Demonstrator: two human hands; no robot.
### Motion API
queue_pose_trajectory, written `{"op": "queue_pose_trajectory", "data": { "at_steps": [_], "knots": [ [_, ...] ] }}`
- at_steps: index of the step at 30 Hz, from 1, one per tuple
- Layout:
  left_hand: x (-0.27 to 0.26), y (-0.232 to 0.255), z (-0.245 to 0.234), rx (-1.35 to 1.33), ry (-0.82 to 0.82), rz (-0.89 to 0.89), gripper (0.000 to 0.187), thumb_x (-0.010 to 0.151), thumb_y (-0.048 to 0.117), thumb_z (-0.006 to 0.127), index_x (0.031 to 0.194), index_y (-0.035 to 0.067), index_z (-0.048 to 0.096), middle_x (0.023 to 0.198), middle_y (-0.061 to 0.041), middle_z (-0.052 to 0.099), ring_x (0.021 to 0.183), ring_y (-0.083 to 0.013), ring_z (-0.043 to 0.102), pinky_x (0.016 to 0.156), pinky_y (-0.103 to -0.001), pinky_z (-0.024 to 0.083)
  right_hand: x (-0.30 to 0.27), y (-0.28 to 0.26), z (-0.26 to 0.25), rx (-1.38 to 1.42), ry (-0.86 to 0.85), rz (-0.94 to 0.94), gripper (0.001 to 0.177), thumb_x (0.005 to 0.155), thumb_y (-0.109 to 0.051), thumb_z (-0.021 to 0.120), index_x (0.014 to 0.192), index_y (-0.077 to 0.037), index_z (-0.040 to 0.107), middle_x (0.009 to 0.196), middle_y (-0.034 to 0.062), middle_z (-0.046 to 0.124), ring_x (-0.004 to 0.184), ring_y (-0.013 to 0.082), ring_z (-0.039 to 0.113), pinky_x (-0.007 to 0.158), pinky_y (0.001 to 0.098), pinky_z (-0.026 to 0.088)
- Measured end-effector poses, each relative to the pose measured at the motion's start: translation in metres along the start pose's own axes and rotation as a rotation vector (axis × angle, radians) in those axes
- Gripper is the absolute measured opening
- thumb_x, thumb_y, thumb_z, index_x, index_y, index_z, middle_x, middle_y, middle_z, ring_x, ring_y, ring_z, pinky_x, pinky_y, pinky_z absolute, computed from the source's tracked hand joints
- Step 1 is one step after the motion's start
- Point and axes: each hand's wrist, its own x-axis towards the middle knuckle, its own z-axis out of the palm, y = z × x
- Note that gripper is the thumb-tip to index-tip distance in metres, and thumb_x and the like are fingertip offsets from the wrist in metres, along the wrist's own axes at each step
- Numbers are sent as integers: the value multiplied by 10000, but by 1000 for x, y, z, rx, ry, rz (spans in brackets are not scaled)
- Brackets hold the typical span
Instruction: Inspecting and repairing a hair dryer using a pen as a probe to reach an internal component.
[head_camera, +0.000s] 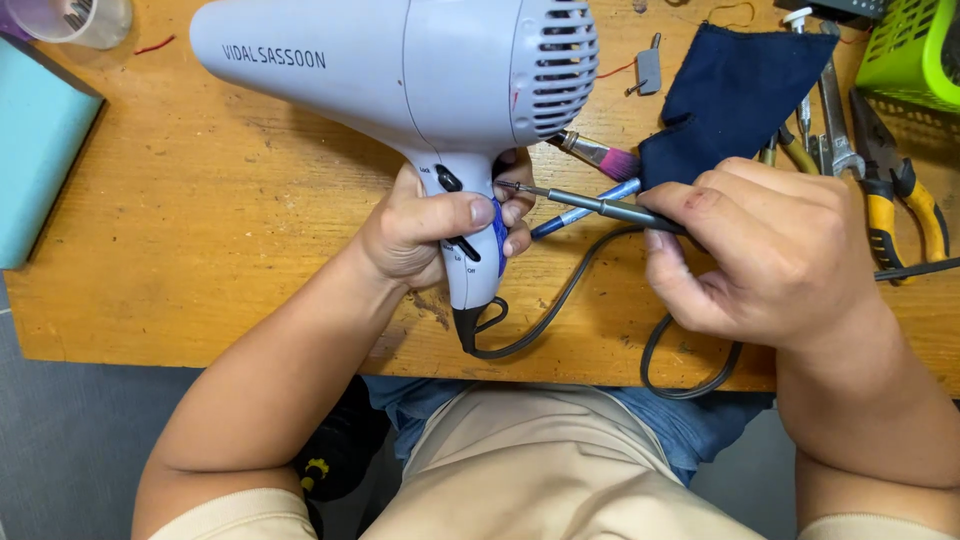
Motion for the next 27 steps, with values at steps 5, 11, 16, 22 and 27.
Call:
{"op": "queue_pose_trajectory", "data": {
  "at_steps": [5,11,16,22,27],
  "knots": [
    [-1,-3,1,44,58,-2,469,1005,15,815,1432,30,621,1179,-144,602,1072,-247,659,848,-435,601,0,-1,5,3,-14,8,155,1081,-66,756,1183,5,848,874,112,681,756,320,653,626,443,475],
    [0,-10,0,70,84,-1,424,1005,8,835,1382,-6,641,1199,-155,632,1078,-278,658,846,-444,602,1,0,7,-25,-10,-8,144,1099,-42,759,1204,10,843,855,87,649,765,306,650,661,413,492],
    [-1,-3,2,311,234,-20,293,958,-2,864,1204,-47,711,1047,-188,743,918,-328,775,788,-479,705,-3,2,6,-114,-50,-8,214,1142,-109,768,1317,-53,876,905,60,636,777,295,666,636,422,504],
    [-1,-9,-3,225,243,-152,199,984,-11,792,1147,-96,717,1000,-213,727,955,-397,798,923,-609,759,-6,4,9,-30,-21,-45,195,1118,-135,780,1237,9,834,943,94,711,764,295,700,662,417,552],
    [4,-7,9,311,292,-150,134,937,21,791,937,-97,727,815,-219,684,777,-339,732,769,-500,730,-9,9,9,56,-5,-27,162,1134,-50,890,1165,55,771,996,149,771,795,302,724,699,429,560]
  ]
}}
